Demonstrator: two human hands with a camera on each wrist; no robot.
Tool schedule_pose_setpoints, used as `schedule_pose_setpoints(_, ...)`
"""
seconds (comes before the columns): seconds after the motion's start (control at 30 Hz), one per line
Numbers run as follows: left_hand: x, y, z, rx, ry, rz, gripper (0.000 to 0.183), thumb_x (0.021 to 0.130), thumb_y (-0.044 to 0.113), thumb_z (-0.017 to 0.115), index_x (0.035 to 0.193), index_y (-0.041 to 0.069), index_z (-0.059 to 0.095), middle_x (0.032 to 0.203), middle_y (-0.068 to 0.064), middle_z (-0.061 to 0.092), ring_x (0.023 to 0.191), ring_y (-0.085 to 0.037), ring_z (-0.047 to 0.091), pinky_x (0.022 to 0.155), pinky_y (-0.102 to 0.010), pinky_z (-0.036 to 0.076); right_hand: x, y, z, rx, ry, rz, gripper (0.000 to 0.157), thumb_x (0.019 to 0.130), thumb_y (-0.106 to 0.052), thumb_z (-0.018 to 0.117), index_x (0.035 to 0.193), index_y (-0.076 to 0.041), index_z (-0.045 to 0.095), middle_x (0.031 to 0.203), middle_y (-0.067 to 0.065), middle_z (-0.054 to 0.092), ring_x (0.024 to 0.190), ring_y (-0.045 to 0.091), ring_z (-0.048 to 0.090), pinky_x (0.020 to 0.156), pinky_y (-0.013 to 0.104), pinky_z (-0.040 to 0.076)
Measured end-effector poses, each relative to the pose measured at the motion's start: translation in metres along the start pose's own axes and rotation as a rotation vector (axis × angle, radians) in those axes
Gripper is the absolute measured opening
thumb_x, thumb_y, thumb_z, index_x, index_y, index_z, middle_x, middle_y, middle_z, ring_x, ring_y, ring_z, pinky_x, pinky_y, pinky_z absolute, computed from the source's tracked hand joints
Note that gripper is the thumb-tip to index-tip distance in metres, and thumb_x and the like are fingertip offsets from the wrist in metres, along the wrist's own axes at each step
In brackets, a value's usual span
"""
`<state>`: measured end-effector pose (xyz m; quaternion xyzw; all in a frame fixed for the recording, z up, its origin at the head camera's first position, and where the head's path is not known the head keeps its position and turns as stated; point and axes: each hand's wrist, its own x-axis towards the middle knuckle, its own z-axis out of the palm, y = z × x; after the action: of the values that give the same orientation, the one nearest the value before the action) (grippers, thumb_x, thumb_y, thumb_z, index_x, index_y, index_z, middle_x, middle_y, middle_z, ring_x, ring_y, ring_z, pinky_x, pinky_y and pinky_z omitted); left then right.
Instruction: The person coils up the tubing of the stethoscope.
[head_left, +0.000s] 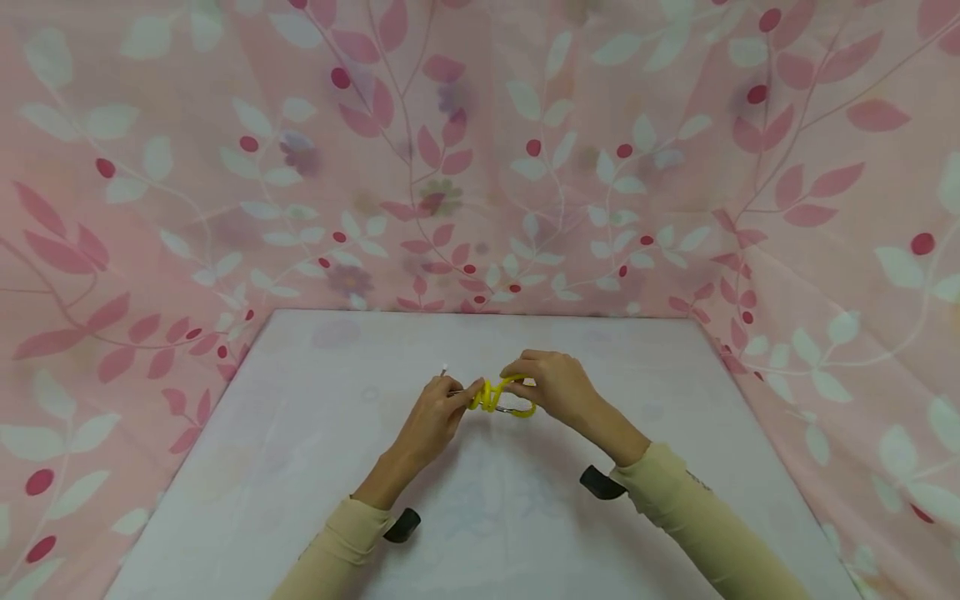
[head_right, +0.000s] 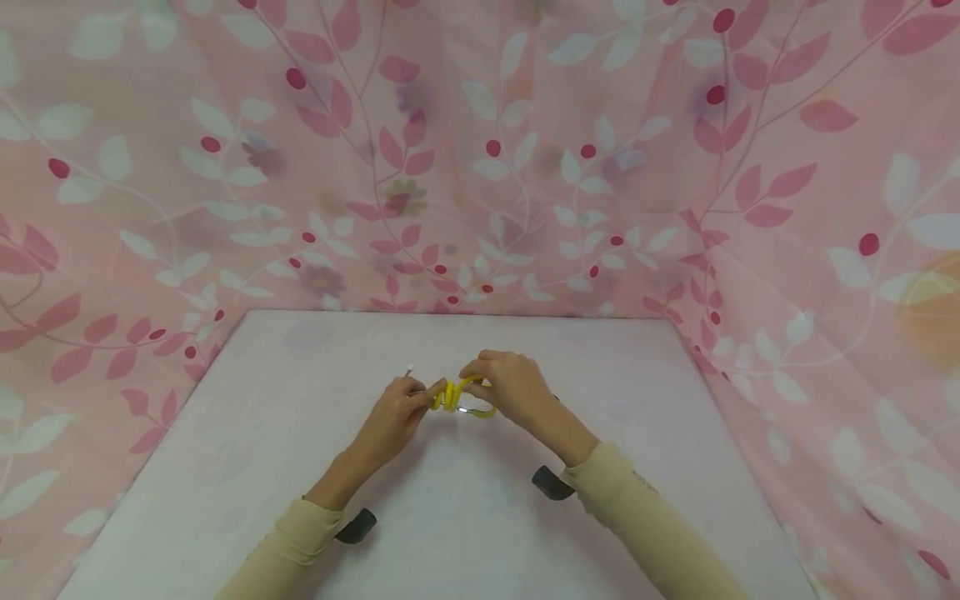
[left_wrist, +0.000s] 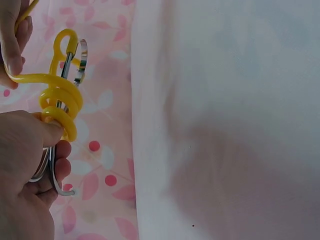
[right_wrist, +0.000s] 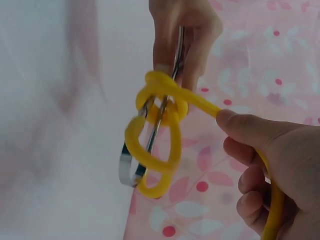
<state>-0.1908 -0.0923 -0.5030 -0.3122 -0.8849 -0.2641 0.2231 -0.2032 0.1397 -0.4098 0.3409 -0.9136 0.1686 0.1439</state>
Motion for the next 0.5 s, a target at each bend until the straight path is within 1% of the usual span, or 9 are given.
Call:
schedule_pose_setpoints(0.1, -0.001, 0.0, -0.001, -0.022, -0.011, 0.022, 0.05, 0.086, 0.003, 0.073, 0.133, 0.017, 0.063, 0.095, -0.001, 0.061, 0.086, -0.014, 0.05, 0.081, -0.029, 0.049, 0.007, 0.009, 0.0, 0.057, -0.005, 0.052, 0.024, 0.079, -0.031, 0.082, 0.096, -0.017, 0.073, 0.088, -0.006, 0.074, 0.076, 0.009, 0.068, 0.065, 0.024, 0.054)
schedule_pose_setpoints(0.17, -0.001, 0.001, -0.001, -0.037, -0.011, 0.033, 0.051, 0.086, 0.004, 0.073, 0.134, 0.017, 0.062, 0.095, -0.001, 0.061, 0.087, -0.013, 0.05, 0.078, -0.026, 0.049, 0.011, 0.016, 0.002, 0.103, -0.012, 0.068, 0.025, 0.079, -0.031, 0.082, 0.095, -0.016, 0.071, 0.09, -0.005, 0.075, 0.079, 0.01, 0.069, 0.069, 0.027, 0.055)
schedule_pose_setpoints(0.23, -0.002, 0.002, -0.001, -0.054, -0.005, 0.044, 0.051, 0.086, 0.005, 0.073, 0.134, 0.016, 0.062, 0.096, -0.001, 0.062, 0.088, -0.014, 0.05, 0.076, -0.025, 0.049, 0.013, 0.024, 0.005, 0.167, -0.022, 0.079, 0.023, 0.08, -0.031, 0.081, 0.096, -0.016, 0.073, 0.091, -0.005, 0.076, 0.079, 0.01, 0.068, 0.07, 0.027, 0.055)
schedule_pose_setpoints(0.3, -0.003, 0.003, -0.002, -0.077, 0.002, 0.056, 0.05, 0.087, 0.006, 0.072, 0.135, 0.016, 0.061, 0.096, -0.002, 0.062, 0.089, -0.014, 0.051, 0.074, -0.024, 0.049, 0.014, 0.033, 0.01, 0.25, -0.029, 0.089, 0.023, 0.081, -0.03, 0.08, 0.096, -0.015, 0.075, 0.091, -0.005, 0.076, 0.078, 0.009, 0.067, 0.069, 0.025, 0.055)
schedule_pose_setpoints(0.4, -0.003, 0.004, -0.003, -0.11, 0.012, 0.068, 0.05, 0.09, 0.007, 0.069, 0.137, 0.018, 0.059, 0.098, -0.002, 0.062, 0.092, -0.015, 0.052, 0.077, -0.025, 0.05, 0.013, 0.047, 0.018, 0.385, -0.041, 0.108, 0.023, 0.082, -0.03, 0.079, 0.097, -0.013, 0.078, 0.092, -0.004, 0.076, 0.076, 0.008, 0.065, 0.068, 0.023, 0.055)
schedule_pose_setpoints(0.5, -0.004, 0.004, -0.005, -0.138, 0.019, 0.068, 0.051, 0.092, 0.008, 0.067, 0.14, 0.021, 0.056, 0.099, -0.001, 0.062, 0.092, -0.015, 0.052, 0.081, -0.029, 0.051, 0.01, 0.057, 0.028, 0.539, -0.063, 0.135, 0.024, 0.083, -0.029, 0.078, 0.099, -0.012, 0.078, 0.094, -0.001, 0.076, 0.074, 0.009, 0.068, 0.067, 0.024, 0.057)
